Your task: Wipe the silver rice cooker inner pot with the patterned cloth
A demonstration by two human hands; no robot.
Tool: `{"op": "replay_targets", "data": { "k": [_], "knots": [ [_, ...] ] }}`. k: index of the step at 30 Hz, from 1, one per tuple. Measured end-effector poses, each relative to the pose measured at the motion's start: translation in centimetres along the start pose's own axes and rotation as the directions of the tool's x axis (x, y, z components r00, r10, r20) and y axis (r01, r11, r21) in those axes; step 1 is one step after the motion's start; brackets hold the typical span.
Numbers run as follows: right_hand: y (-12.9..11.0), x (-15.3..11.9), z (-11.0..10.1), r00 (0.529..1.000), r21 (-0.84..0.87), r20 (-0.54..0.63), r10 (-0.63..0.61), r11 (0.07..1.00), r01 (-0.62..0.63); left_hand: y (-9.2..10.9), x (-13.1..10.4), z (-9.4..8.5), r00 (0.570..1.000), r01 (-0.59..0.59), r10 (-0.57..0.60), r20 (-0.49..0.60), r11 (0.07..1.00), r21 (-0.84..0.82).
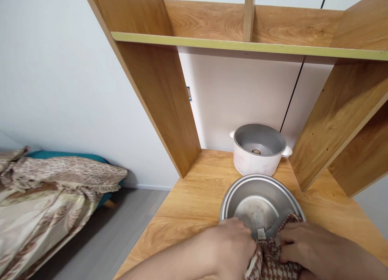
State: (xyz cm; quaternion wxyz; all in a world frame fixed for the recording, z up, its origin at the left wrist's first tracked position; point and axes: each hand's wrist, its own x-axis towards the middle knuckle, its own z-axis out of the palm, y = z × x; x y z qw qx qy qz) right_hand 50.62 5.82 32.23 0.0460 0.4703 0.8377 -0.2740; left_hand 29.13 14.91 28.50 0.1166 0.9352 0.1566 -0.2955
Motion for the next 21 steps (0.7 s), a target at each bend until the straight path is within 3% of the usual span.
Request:
{"op": "replay_targets", "data": {
  "k": [6, 12, 16, 21],
  "knots": [
    [0.0, 2.0, 2.1, 0.997, -0.108, -0.013, -0.078, 0.991, 0.076, -0.1, 0.1, 0.6, 0.998, -0.017, 0.017, -0.061, 1.0, -0.011],
    [0.3, 2.7, 3.7, 0.99, -0.11, -0.107, -0.091, 0.991, 0.08, 0.2, -0.3, -0.3, 1.0, -0.008, 0.007, -0.008, 1.0, -0.024],
    [0.6, 1.6, 2.8, 0.997, -0.092, -0.061, -0.052, 0.995, 0.047, 0.0, -0.2, -0.3, 1.0, 0.007, -0.006, 0.02, 0.999, -0.048],
    [0.1, 0.4, -0.1, 0.997, 0.007, 0.025, 0.076, 0.997, -0.076, -0.3, -0.1, 0.3, 0.999, 0.001, -0.004, -0.047, 0.998, -0.061]
  ]
}}
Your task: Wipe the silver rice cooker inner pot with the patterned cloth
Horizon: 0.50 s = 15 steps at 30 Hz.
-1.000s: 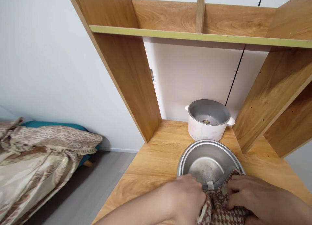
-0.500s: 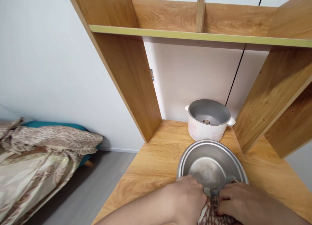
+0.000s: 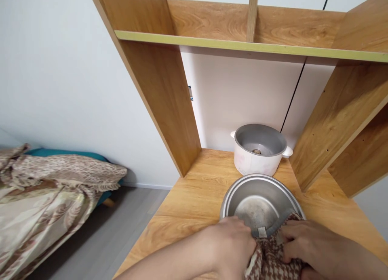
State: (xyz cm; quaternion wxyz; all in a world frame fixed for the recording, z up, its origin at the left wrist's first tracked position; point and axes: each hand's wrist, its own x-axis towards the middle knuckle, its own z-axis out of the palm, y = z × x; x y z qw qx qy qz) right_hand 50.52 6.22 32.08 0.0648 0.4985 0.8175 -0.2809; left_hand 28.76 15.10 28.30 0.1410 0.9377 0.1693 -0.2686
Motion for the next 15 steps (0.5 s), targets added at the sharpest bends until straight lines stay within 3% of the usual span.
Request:
{"op": "replay_targets", "data": {
  "k": [3, 6, 15],
  "knots": [
    [-0.3, 0.0, -1.0, 0.997, -0.004, 0.064, 0.04, 0.999, -0.04, 0.2, -0.1, -0.1, 1.0, 0.019, -0.018, 0.003, 1.0, -0.006],
    [-0.6, 0.2, -1.0, 0.999, -0.026, 0.052, 0.011, 1.0, -0.01, 0.6, -0.1, -0.3, 0.999, 0.031, -0.031, 0.022, 1.0, 0.001],
    [-0.7, 1.9, 2.0, 0.999, 0.048, -0.015, -0.048, 0.998, 0.049, 0.3, 0.2, 0.5, 1.0, 0.004, -0.004, -0.024, 1.0, -0.011]
  ]
}}
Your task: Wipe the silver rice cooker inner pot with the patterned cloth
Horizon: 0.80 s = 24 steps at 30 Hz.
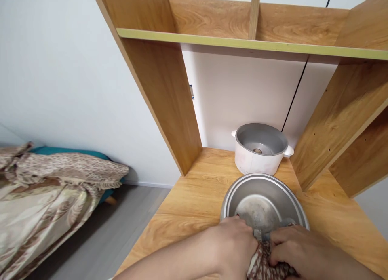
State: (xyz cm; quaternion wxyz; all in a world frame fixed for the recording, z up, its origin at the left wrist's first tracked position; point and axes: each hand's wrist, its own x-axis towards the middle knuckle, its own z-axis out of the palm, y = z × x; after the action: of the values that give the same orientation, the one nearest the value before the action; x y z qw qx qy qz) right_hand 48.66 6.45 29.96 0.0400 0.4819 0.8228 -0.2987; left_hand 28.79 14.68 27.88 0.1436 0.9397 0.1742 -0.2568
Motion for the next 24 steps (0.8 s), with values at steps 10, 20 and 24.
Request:
{"op": "replay_targets", "data": {
  "k": [10, 20, 24],
  "knots": [
    [0.3, -1.6, -2.1, 0.999, 0.024, 0.033, 0.038, 0.999, -0.039, 0.4, -0.6, -1.6, 0.995, 0.037, -0.038, 0.094, 0.999, 0.016],
    [0.9, -2.4, -2.6, 0.999, -0.001, 0.035, -0.007, 1.0, 0.007, 0.2, -0.3, -1.3, 0.997, 0.031, -0.032, 0.074, 0.999, 0.021],
    [1.1, -2.7, -1.8, 1.0, -0.015, 0.013, -0.019, 1.0, 0.019, 0.4, -0.4, -1.5, 0.996, 0.027, -0.03, 0.079, 0.999, 0.033]
  ]
}}
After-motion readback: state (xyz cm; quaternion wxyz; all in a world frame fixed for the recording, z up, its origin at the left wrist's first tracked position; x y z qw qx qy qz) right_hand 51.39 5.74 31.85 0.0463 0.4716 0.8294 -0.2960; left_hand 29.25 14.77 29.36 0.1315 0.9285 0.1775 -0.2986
